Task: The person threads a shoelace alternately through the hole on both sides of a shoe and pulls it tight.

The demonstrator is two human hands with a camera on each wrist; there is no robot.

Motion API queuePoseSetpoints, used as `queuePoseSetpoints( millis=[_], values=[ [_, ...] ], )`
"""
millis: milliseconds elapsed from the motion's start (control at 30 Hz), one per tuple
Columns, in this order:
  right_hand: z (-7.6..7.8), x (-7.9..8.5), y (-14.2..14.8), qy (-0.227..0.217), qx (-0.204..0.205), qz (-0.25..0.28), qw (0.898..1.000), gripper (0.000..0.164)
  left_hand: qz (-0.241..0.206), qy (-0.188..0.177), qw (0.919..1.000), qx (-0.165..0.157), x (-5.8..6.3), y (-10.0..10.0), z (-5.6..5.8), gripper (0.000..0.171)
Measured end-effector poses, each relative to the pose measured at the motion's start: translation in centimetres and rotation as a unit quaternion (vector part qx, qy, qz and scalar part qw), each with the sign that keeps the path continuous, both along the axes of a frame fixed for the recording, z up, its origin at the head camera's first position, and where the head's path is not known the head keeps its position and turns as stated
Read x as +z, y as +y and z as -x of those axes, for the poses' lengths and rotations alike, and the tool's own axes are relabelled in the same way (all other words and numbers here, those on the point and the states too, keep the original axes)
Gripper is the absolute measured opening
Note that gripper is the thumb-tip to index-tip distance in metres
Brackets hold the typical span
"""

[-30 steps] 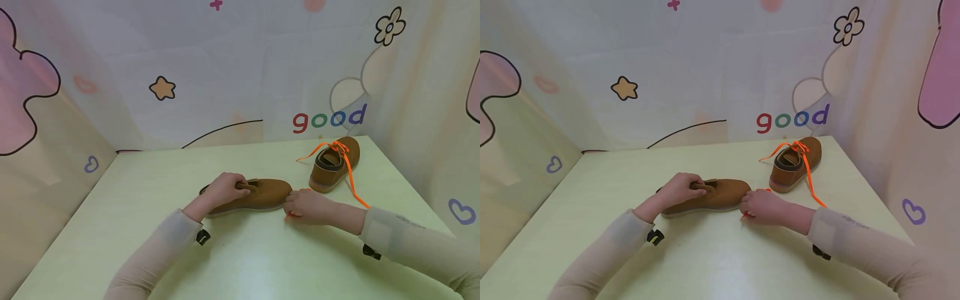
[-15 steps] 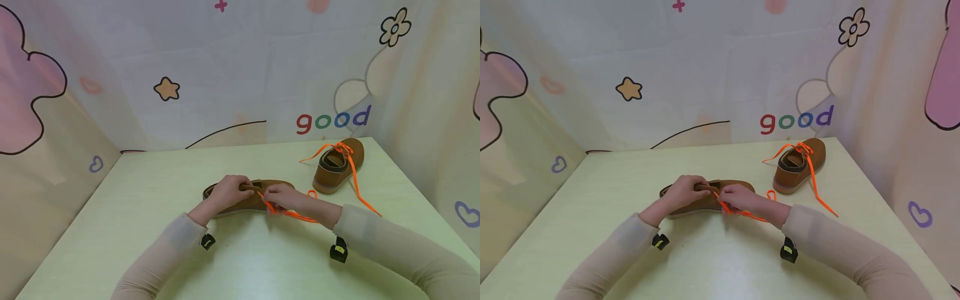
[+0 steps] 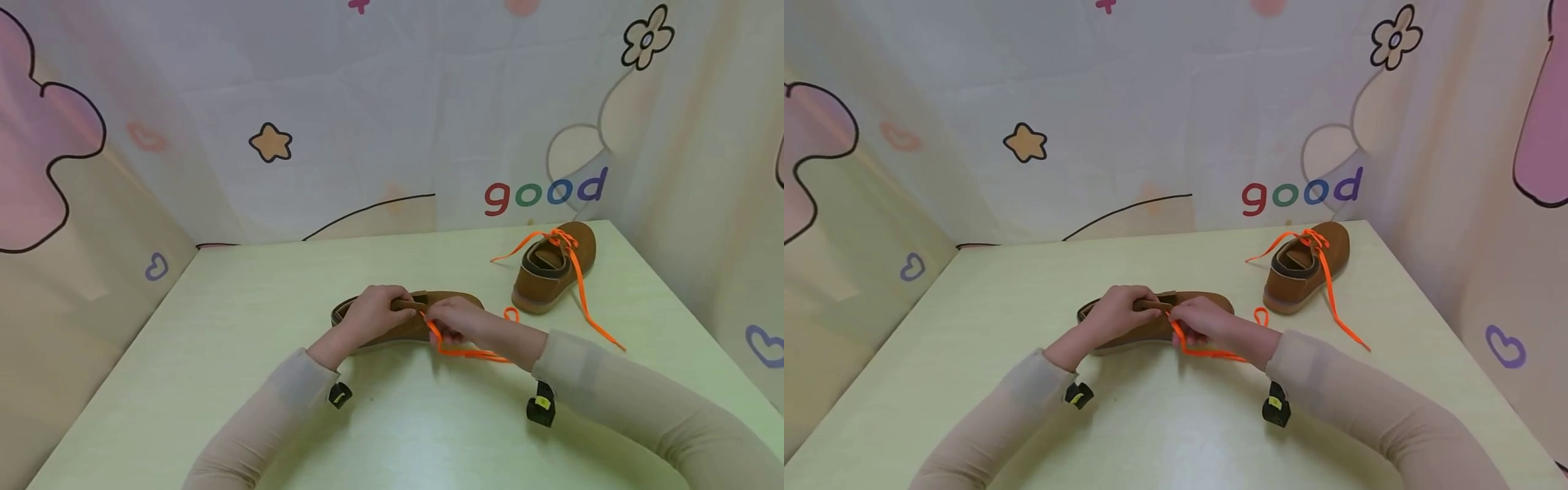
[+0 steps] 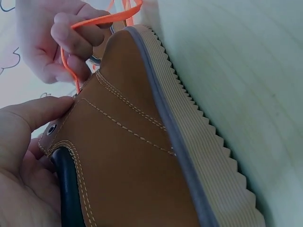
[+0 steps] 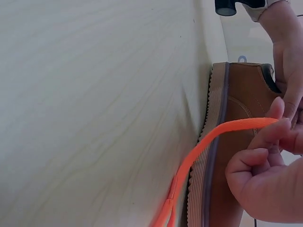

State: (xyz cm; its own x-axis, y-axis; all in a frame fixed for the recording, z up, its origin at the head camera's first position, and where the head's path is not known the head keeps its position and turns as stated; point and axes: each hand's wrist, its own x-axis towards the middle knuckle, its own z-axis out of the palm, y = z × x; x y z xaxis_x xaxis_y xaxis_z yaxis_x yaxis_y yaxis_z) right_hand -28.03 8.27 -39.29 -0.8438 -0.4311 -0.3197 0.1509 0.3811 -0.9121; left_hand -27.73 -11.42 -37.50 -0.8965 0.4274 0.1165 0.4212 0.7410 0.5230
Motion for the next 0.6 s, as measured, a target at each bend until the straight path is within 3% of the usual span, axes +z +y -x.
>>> queuePoseSetpoints(
  millis=[133,267,400,500,600],
  values=[
    [0.1,0.1,-0.4,0.012,-0.023,0.002,1.000,0.018,0.005,0.005,0.9998,-0.018,0.0,-0.3,0.0,0.010],
    [0.3,0.3,-0.3,0.012,0.014,0.008,1.000,0.034,0.007,0.010,0.9992,-0.037,0.1,-0.6,-0.2,0.009],
    [0.9,0.3,0.2,0.005,0.069,0.015,0.997,0.031,0.007,0.018,0.9985,-0.051,0.3,-0.6,-0.4,0.008],
    [1.1,0.2,0.6,0.006,0.077,0.022,0.997,0.027,0.011,0.024,0.9981,-0.056,0.4,-0.7,-0.5,0.009],
    [1.1,0.1,0.8,0.014,0.057,0.024,0.998,0.030,0.008,0.020,0.9984,-0.053,0.4,-0.7,-0.5,0.008]
  ],
)
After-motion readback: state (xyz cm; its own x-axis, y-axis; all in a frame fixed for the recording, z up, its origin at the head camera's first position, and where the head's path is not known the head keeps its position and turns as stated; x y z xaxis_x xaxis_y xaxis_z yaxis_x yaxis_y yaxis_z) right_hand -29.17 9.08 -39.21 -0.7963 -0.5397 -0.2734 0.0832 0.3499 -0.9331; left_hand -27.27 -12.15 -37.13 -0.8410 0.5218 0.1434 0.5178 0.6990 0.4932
